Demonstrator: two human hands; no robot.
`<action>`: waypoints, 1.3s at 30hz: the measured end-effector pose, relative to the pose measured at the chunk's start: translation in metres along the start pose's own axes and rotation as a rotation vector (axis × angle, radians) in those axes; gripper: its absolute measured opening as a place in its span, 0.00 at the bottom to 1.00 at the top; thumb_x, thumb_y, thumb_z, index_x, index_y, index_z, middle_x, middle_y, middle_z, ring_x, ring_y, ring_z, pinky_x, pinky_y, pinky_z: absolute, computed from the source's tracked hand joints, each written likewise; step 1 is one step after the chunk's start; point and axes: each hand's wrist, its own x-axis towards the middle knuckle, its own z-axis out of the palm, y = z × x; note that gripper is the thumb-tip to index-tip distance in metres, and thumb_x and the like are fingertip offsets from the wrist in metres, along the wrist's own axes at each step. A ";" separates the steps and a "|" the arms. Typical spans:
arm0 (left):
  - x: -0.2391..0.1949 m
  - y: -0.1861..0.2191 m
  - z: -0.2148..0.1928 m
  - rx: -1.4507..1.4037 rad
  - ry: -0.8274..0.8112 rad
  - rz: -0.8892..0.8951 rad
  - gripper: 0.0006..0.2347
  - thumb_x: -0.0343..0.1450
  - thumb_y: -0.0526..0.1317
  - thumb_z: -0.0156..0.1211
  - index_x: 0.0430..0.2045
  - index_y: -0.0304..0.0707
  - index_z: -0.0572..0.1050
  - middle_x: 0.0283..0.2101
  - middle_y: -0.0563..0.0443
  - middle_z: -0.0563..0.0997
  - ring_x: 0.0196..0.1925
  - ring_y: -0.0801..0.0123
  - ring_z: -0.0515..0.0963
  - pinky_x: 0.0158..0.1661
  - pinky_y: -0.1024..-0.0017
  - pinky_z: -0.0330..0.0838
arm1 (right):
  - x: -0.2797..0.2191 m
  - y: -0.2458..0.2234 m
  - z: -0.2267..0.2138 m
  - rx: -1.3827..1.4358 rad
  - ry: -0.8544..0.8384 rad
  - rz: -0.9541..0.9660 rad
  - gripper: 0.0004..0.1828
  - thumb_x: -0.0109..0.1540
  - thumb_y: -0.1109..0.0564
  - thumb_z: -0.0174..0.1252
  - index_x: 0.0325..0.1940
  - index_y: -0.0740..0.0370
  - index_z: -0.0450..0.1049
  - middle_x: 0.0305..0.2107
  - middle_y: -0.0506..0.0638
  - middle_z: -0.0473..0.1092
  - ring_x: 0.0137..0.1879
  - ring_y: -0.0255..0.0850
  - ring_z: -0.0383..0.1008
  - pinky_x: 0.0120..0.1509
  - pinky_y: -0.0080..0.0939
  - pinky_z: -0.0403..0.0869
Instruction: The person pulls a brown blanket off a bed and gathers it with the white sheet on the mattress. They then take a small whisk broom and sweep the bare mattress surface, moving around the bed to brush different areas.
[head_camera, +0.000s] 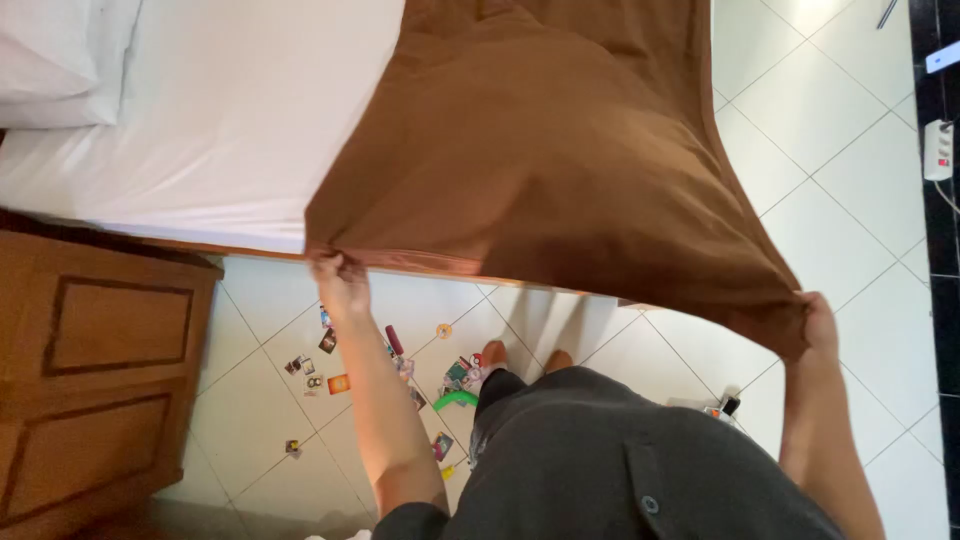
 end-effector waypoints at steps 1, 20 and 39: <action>-0.011 -0.021 -0.013 -0.003 0.003 -0.004 0.21 0.70 0.21 0.51 0.55 0.43 0.62 0.46 0.52 0.76 0.45 0.63 0.74 0.47 0.62 0.71 | 0.005 0.015 0.000 -0.004 0.004 -0.002 0.20 0.65 0.51 0.44 0.53 0.64 0.73 0.48 0.57 0.76 0.52 0.49 0.76 0.61 0.54 0.76; 0.020 -0.017 -0.055 0.081 0.521 -0.283 0.14 0.78 0.38 0.45 0.56 0.32 0.68 0.60 0.39 0.77 0.62 0.48 0.78 0.59 0.47 0.73 | -0.054 -0.029 0.069 -0.109 0.098 -0.031 0.20 0.64 0.55 0.49 0.55 0.71 0.69 0.51 0.59 0.73 0.55 0.45 0.75 0.63 0.44 0.75; 0.020 -0.065 -0.104 -0.323 0.431 -0.372 0.16 0.74 0.34 0.38 0.47 0.23 0.75 0.56 0.33 0.78 0.61 0.46 0.76 0.63 0.46 0.69 | -0.027 -0.010 0.136 -0.031 -0.021 0.055 0.22 0.63 0.56 0.50 0.57 0.72 0.71 0.51 0.59 0.75 0.54 0.48 0.77 0.63 0.49 0.78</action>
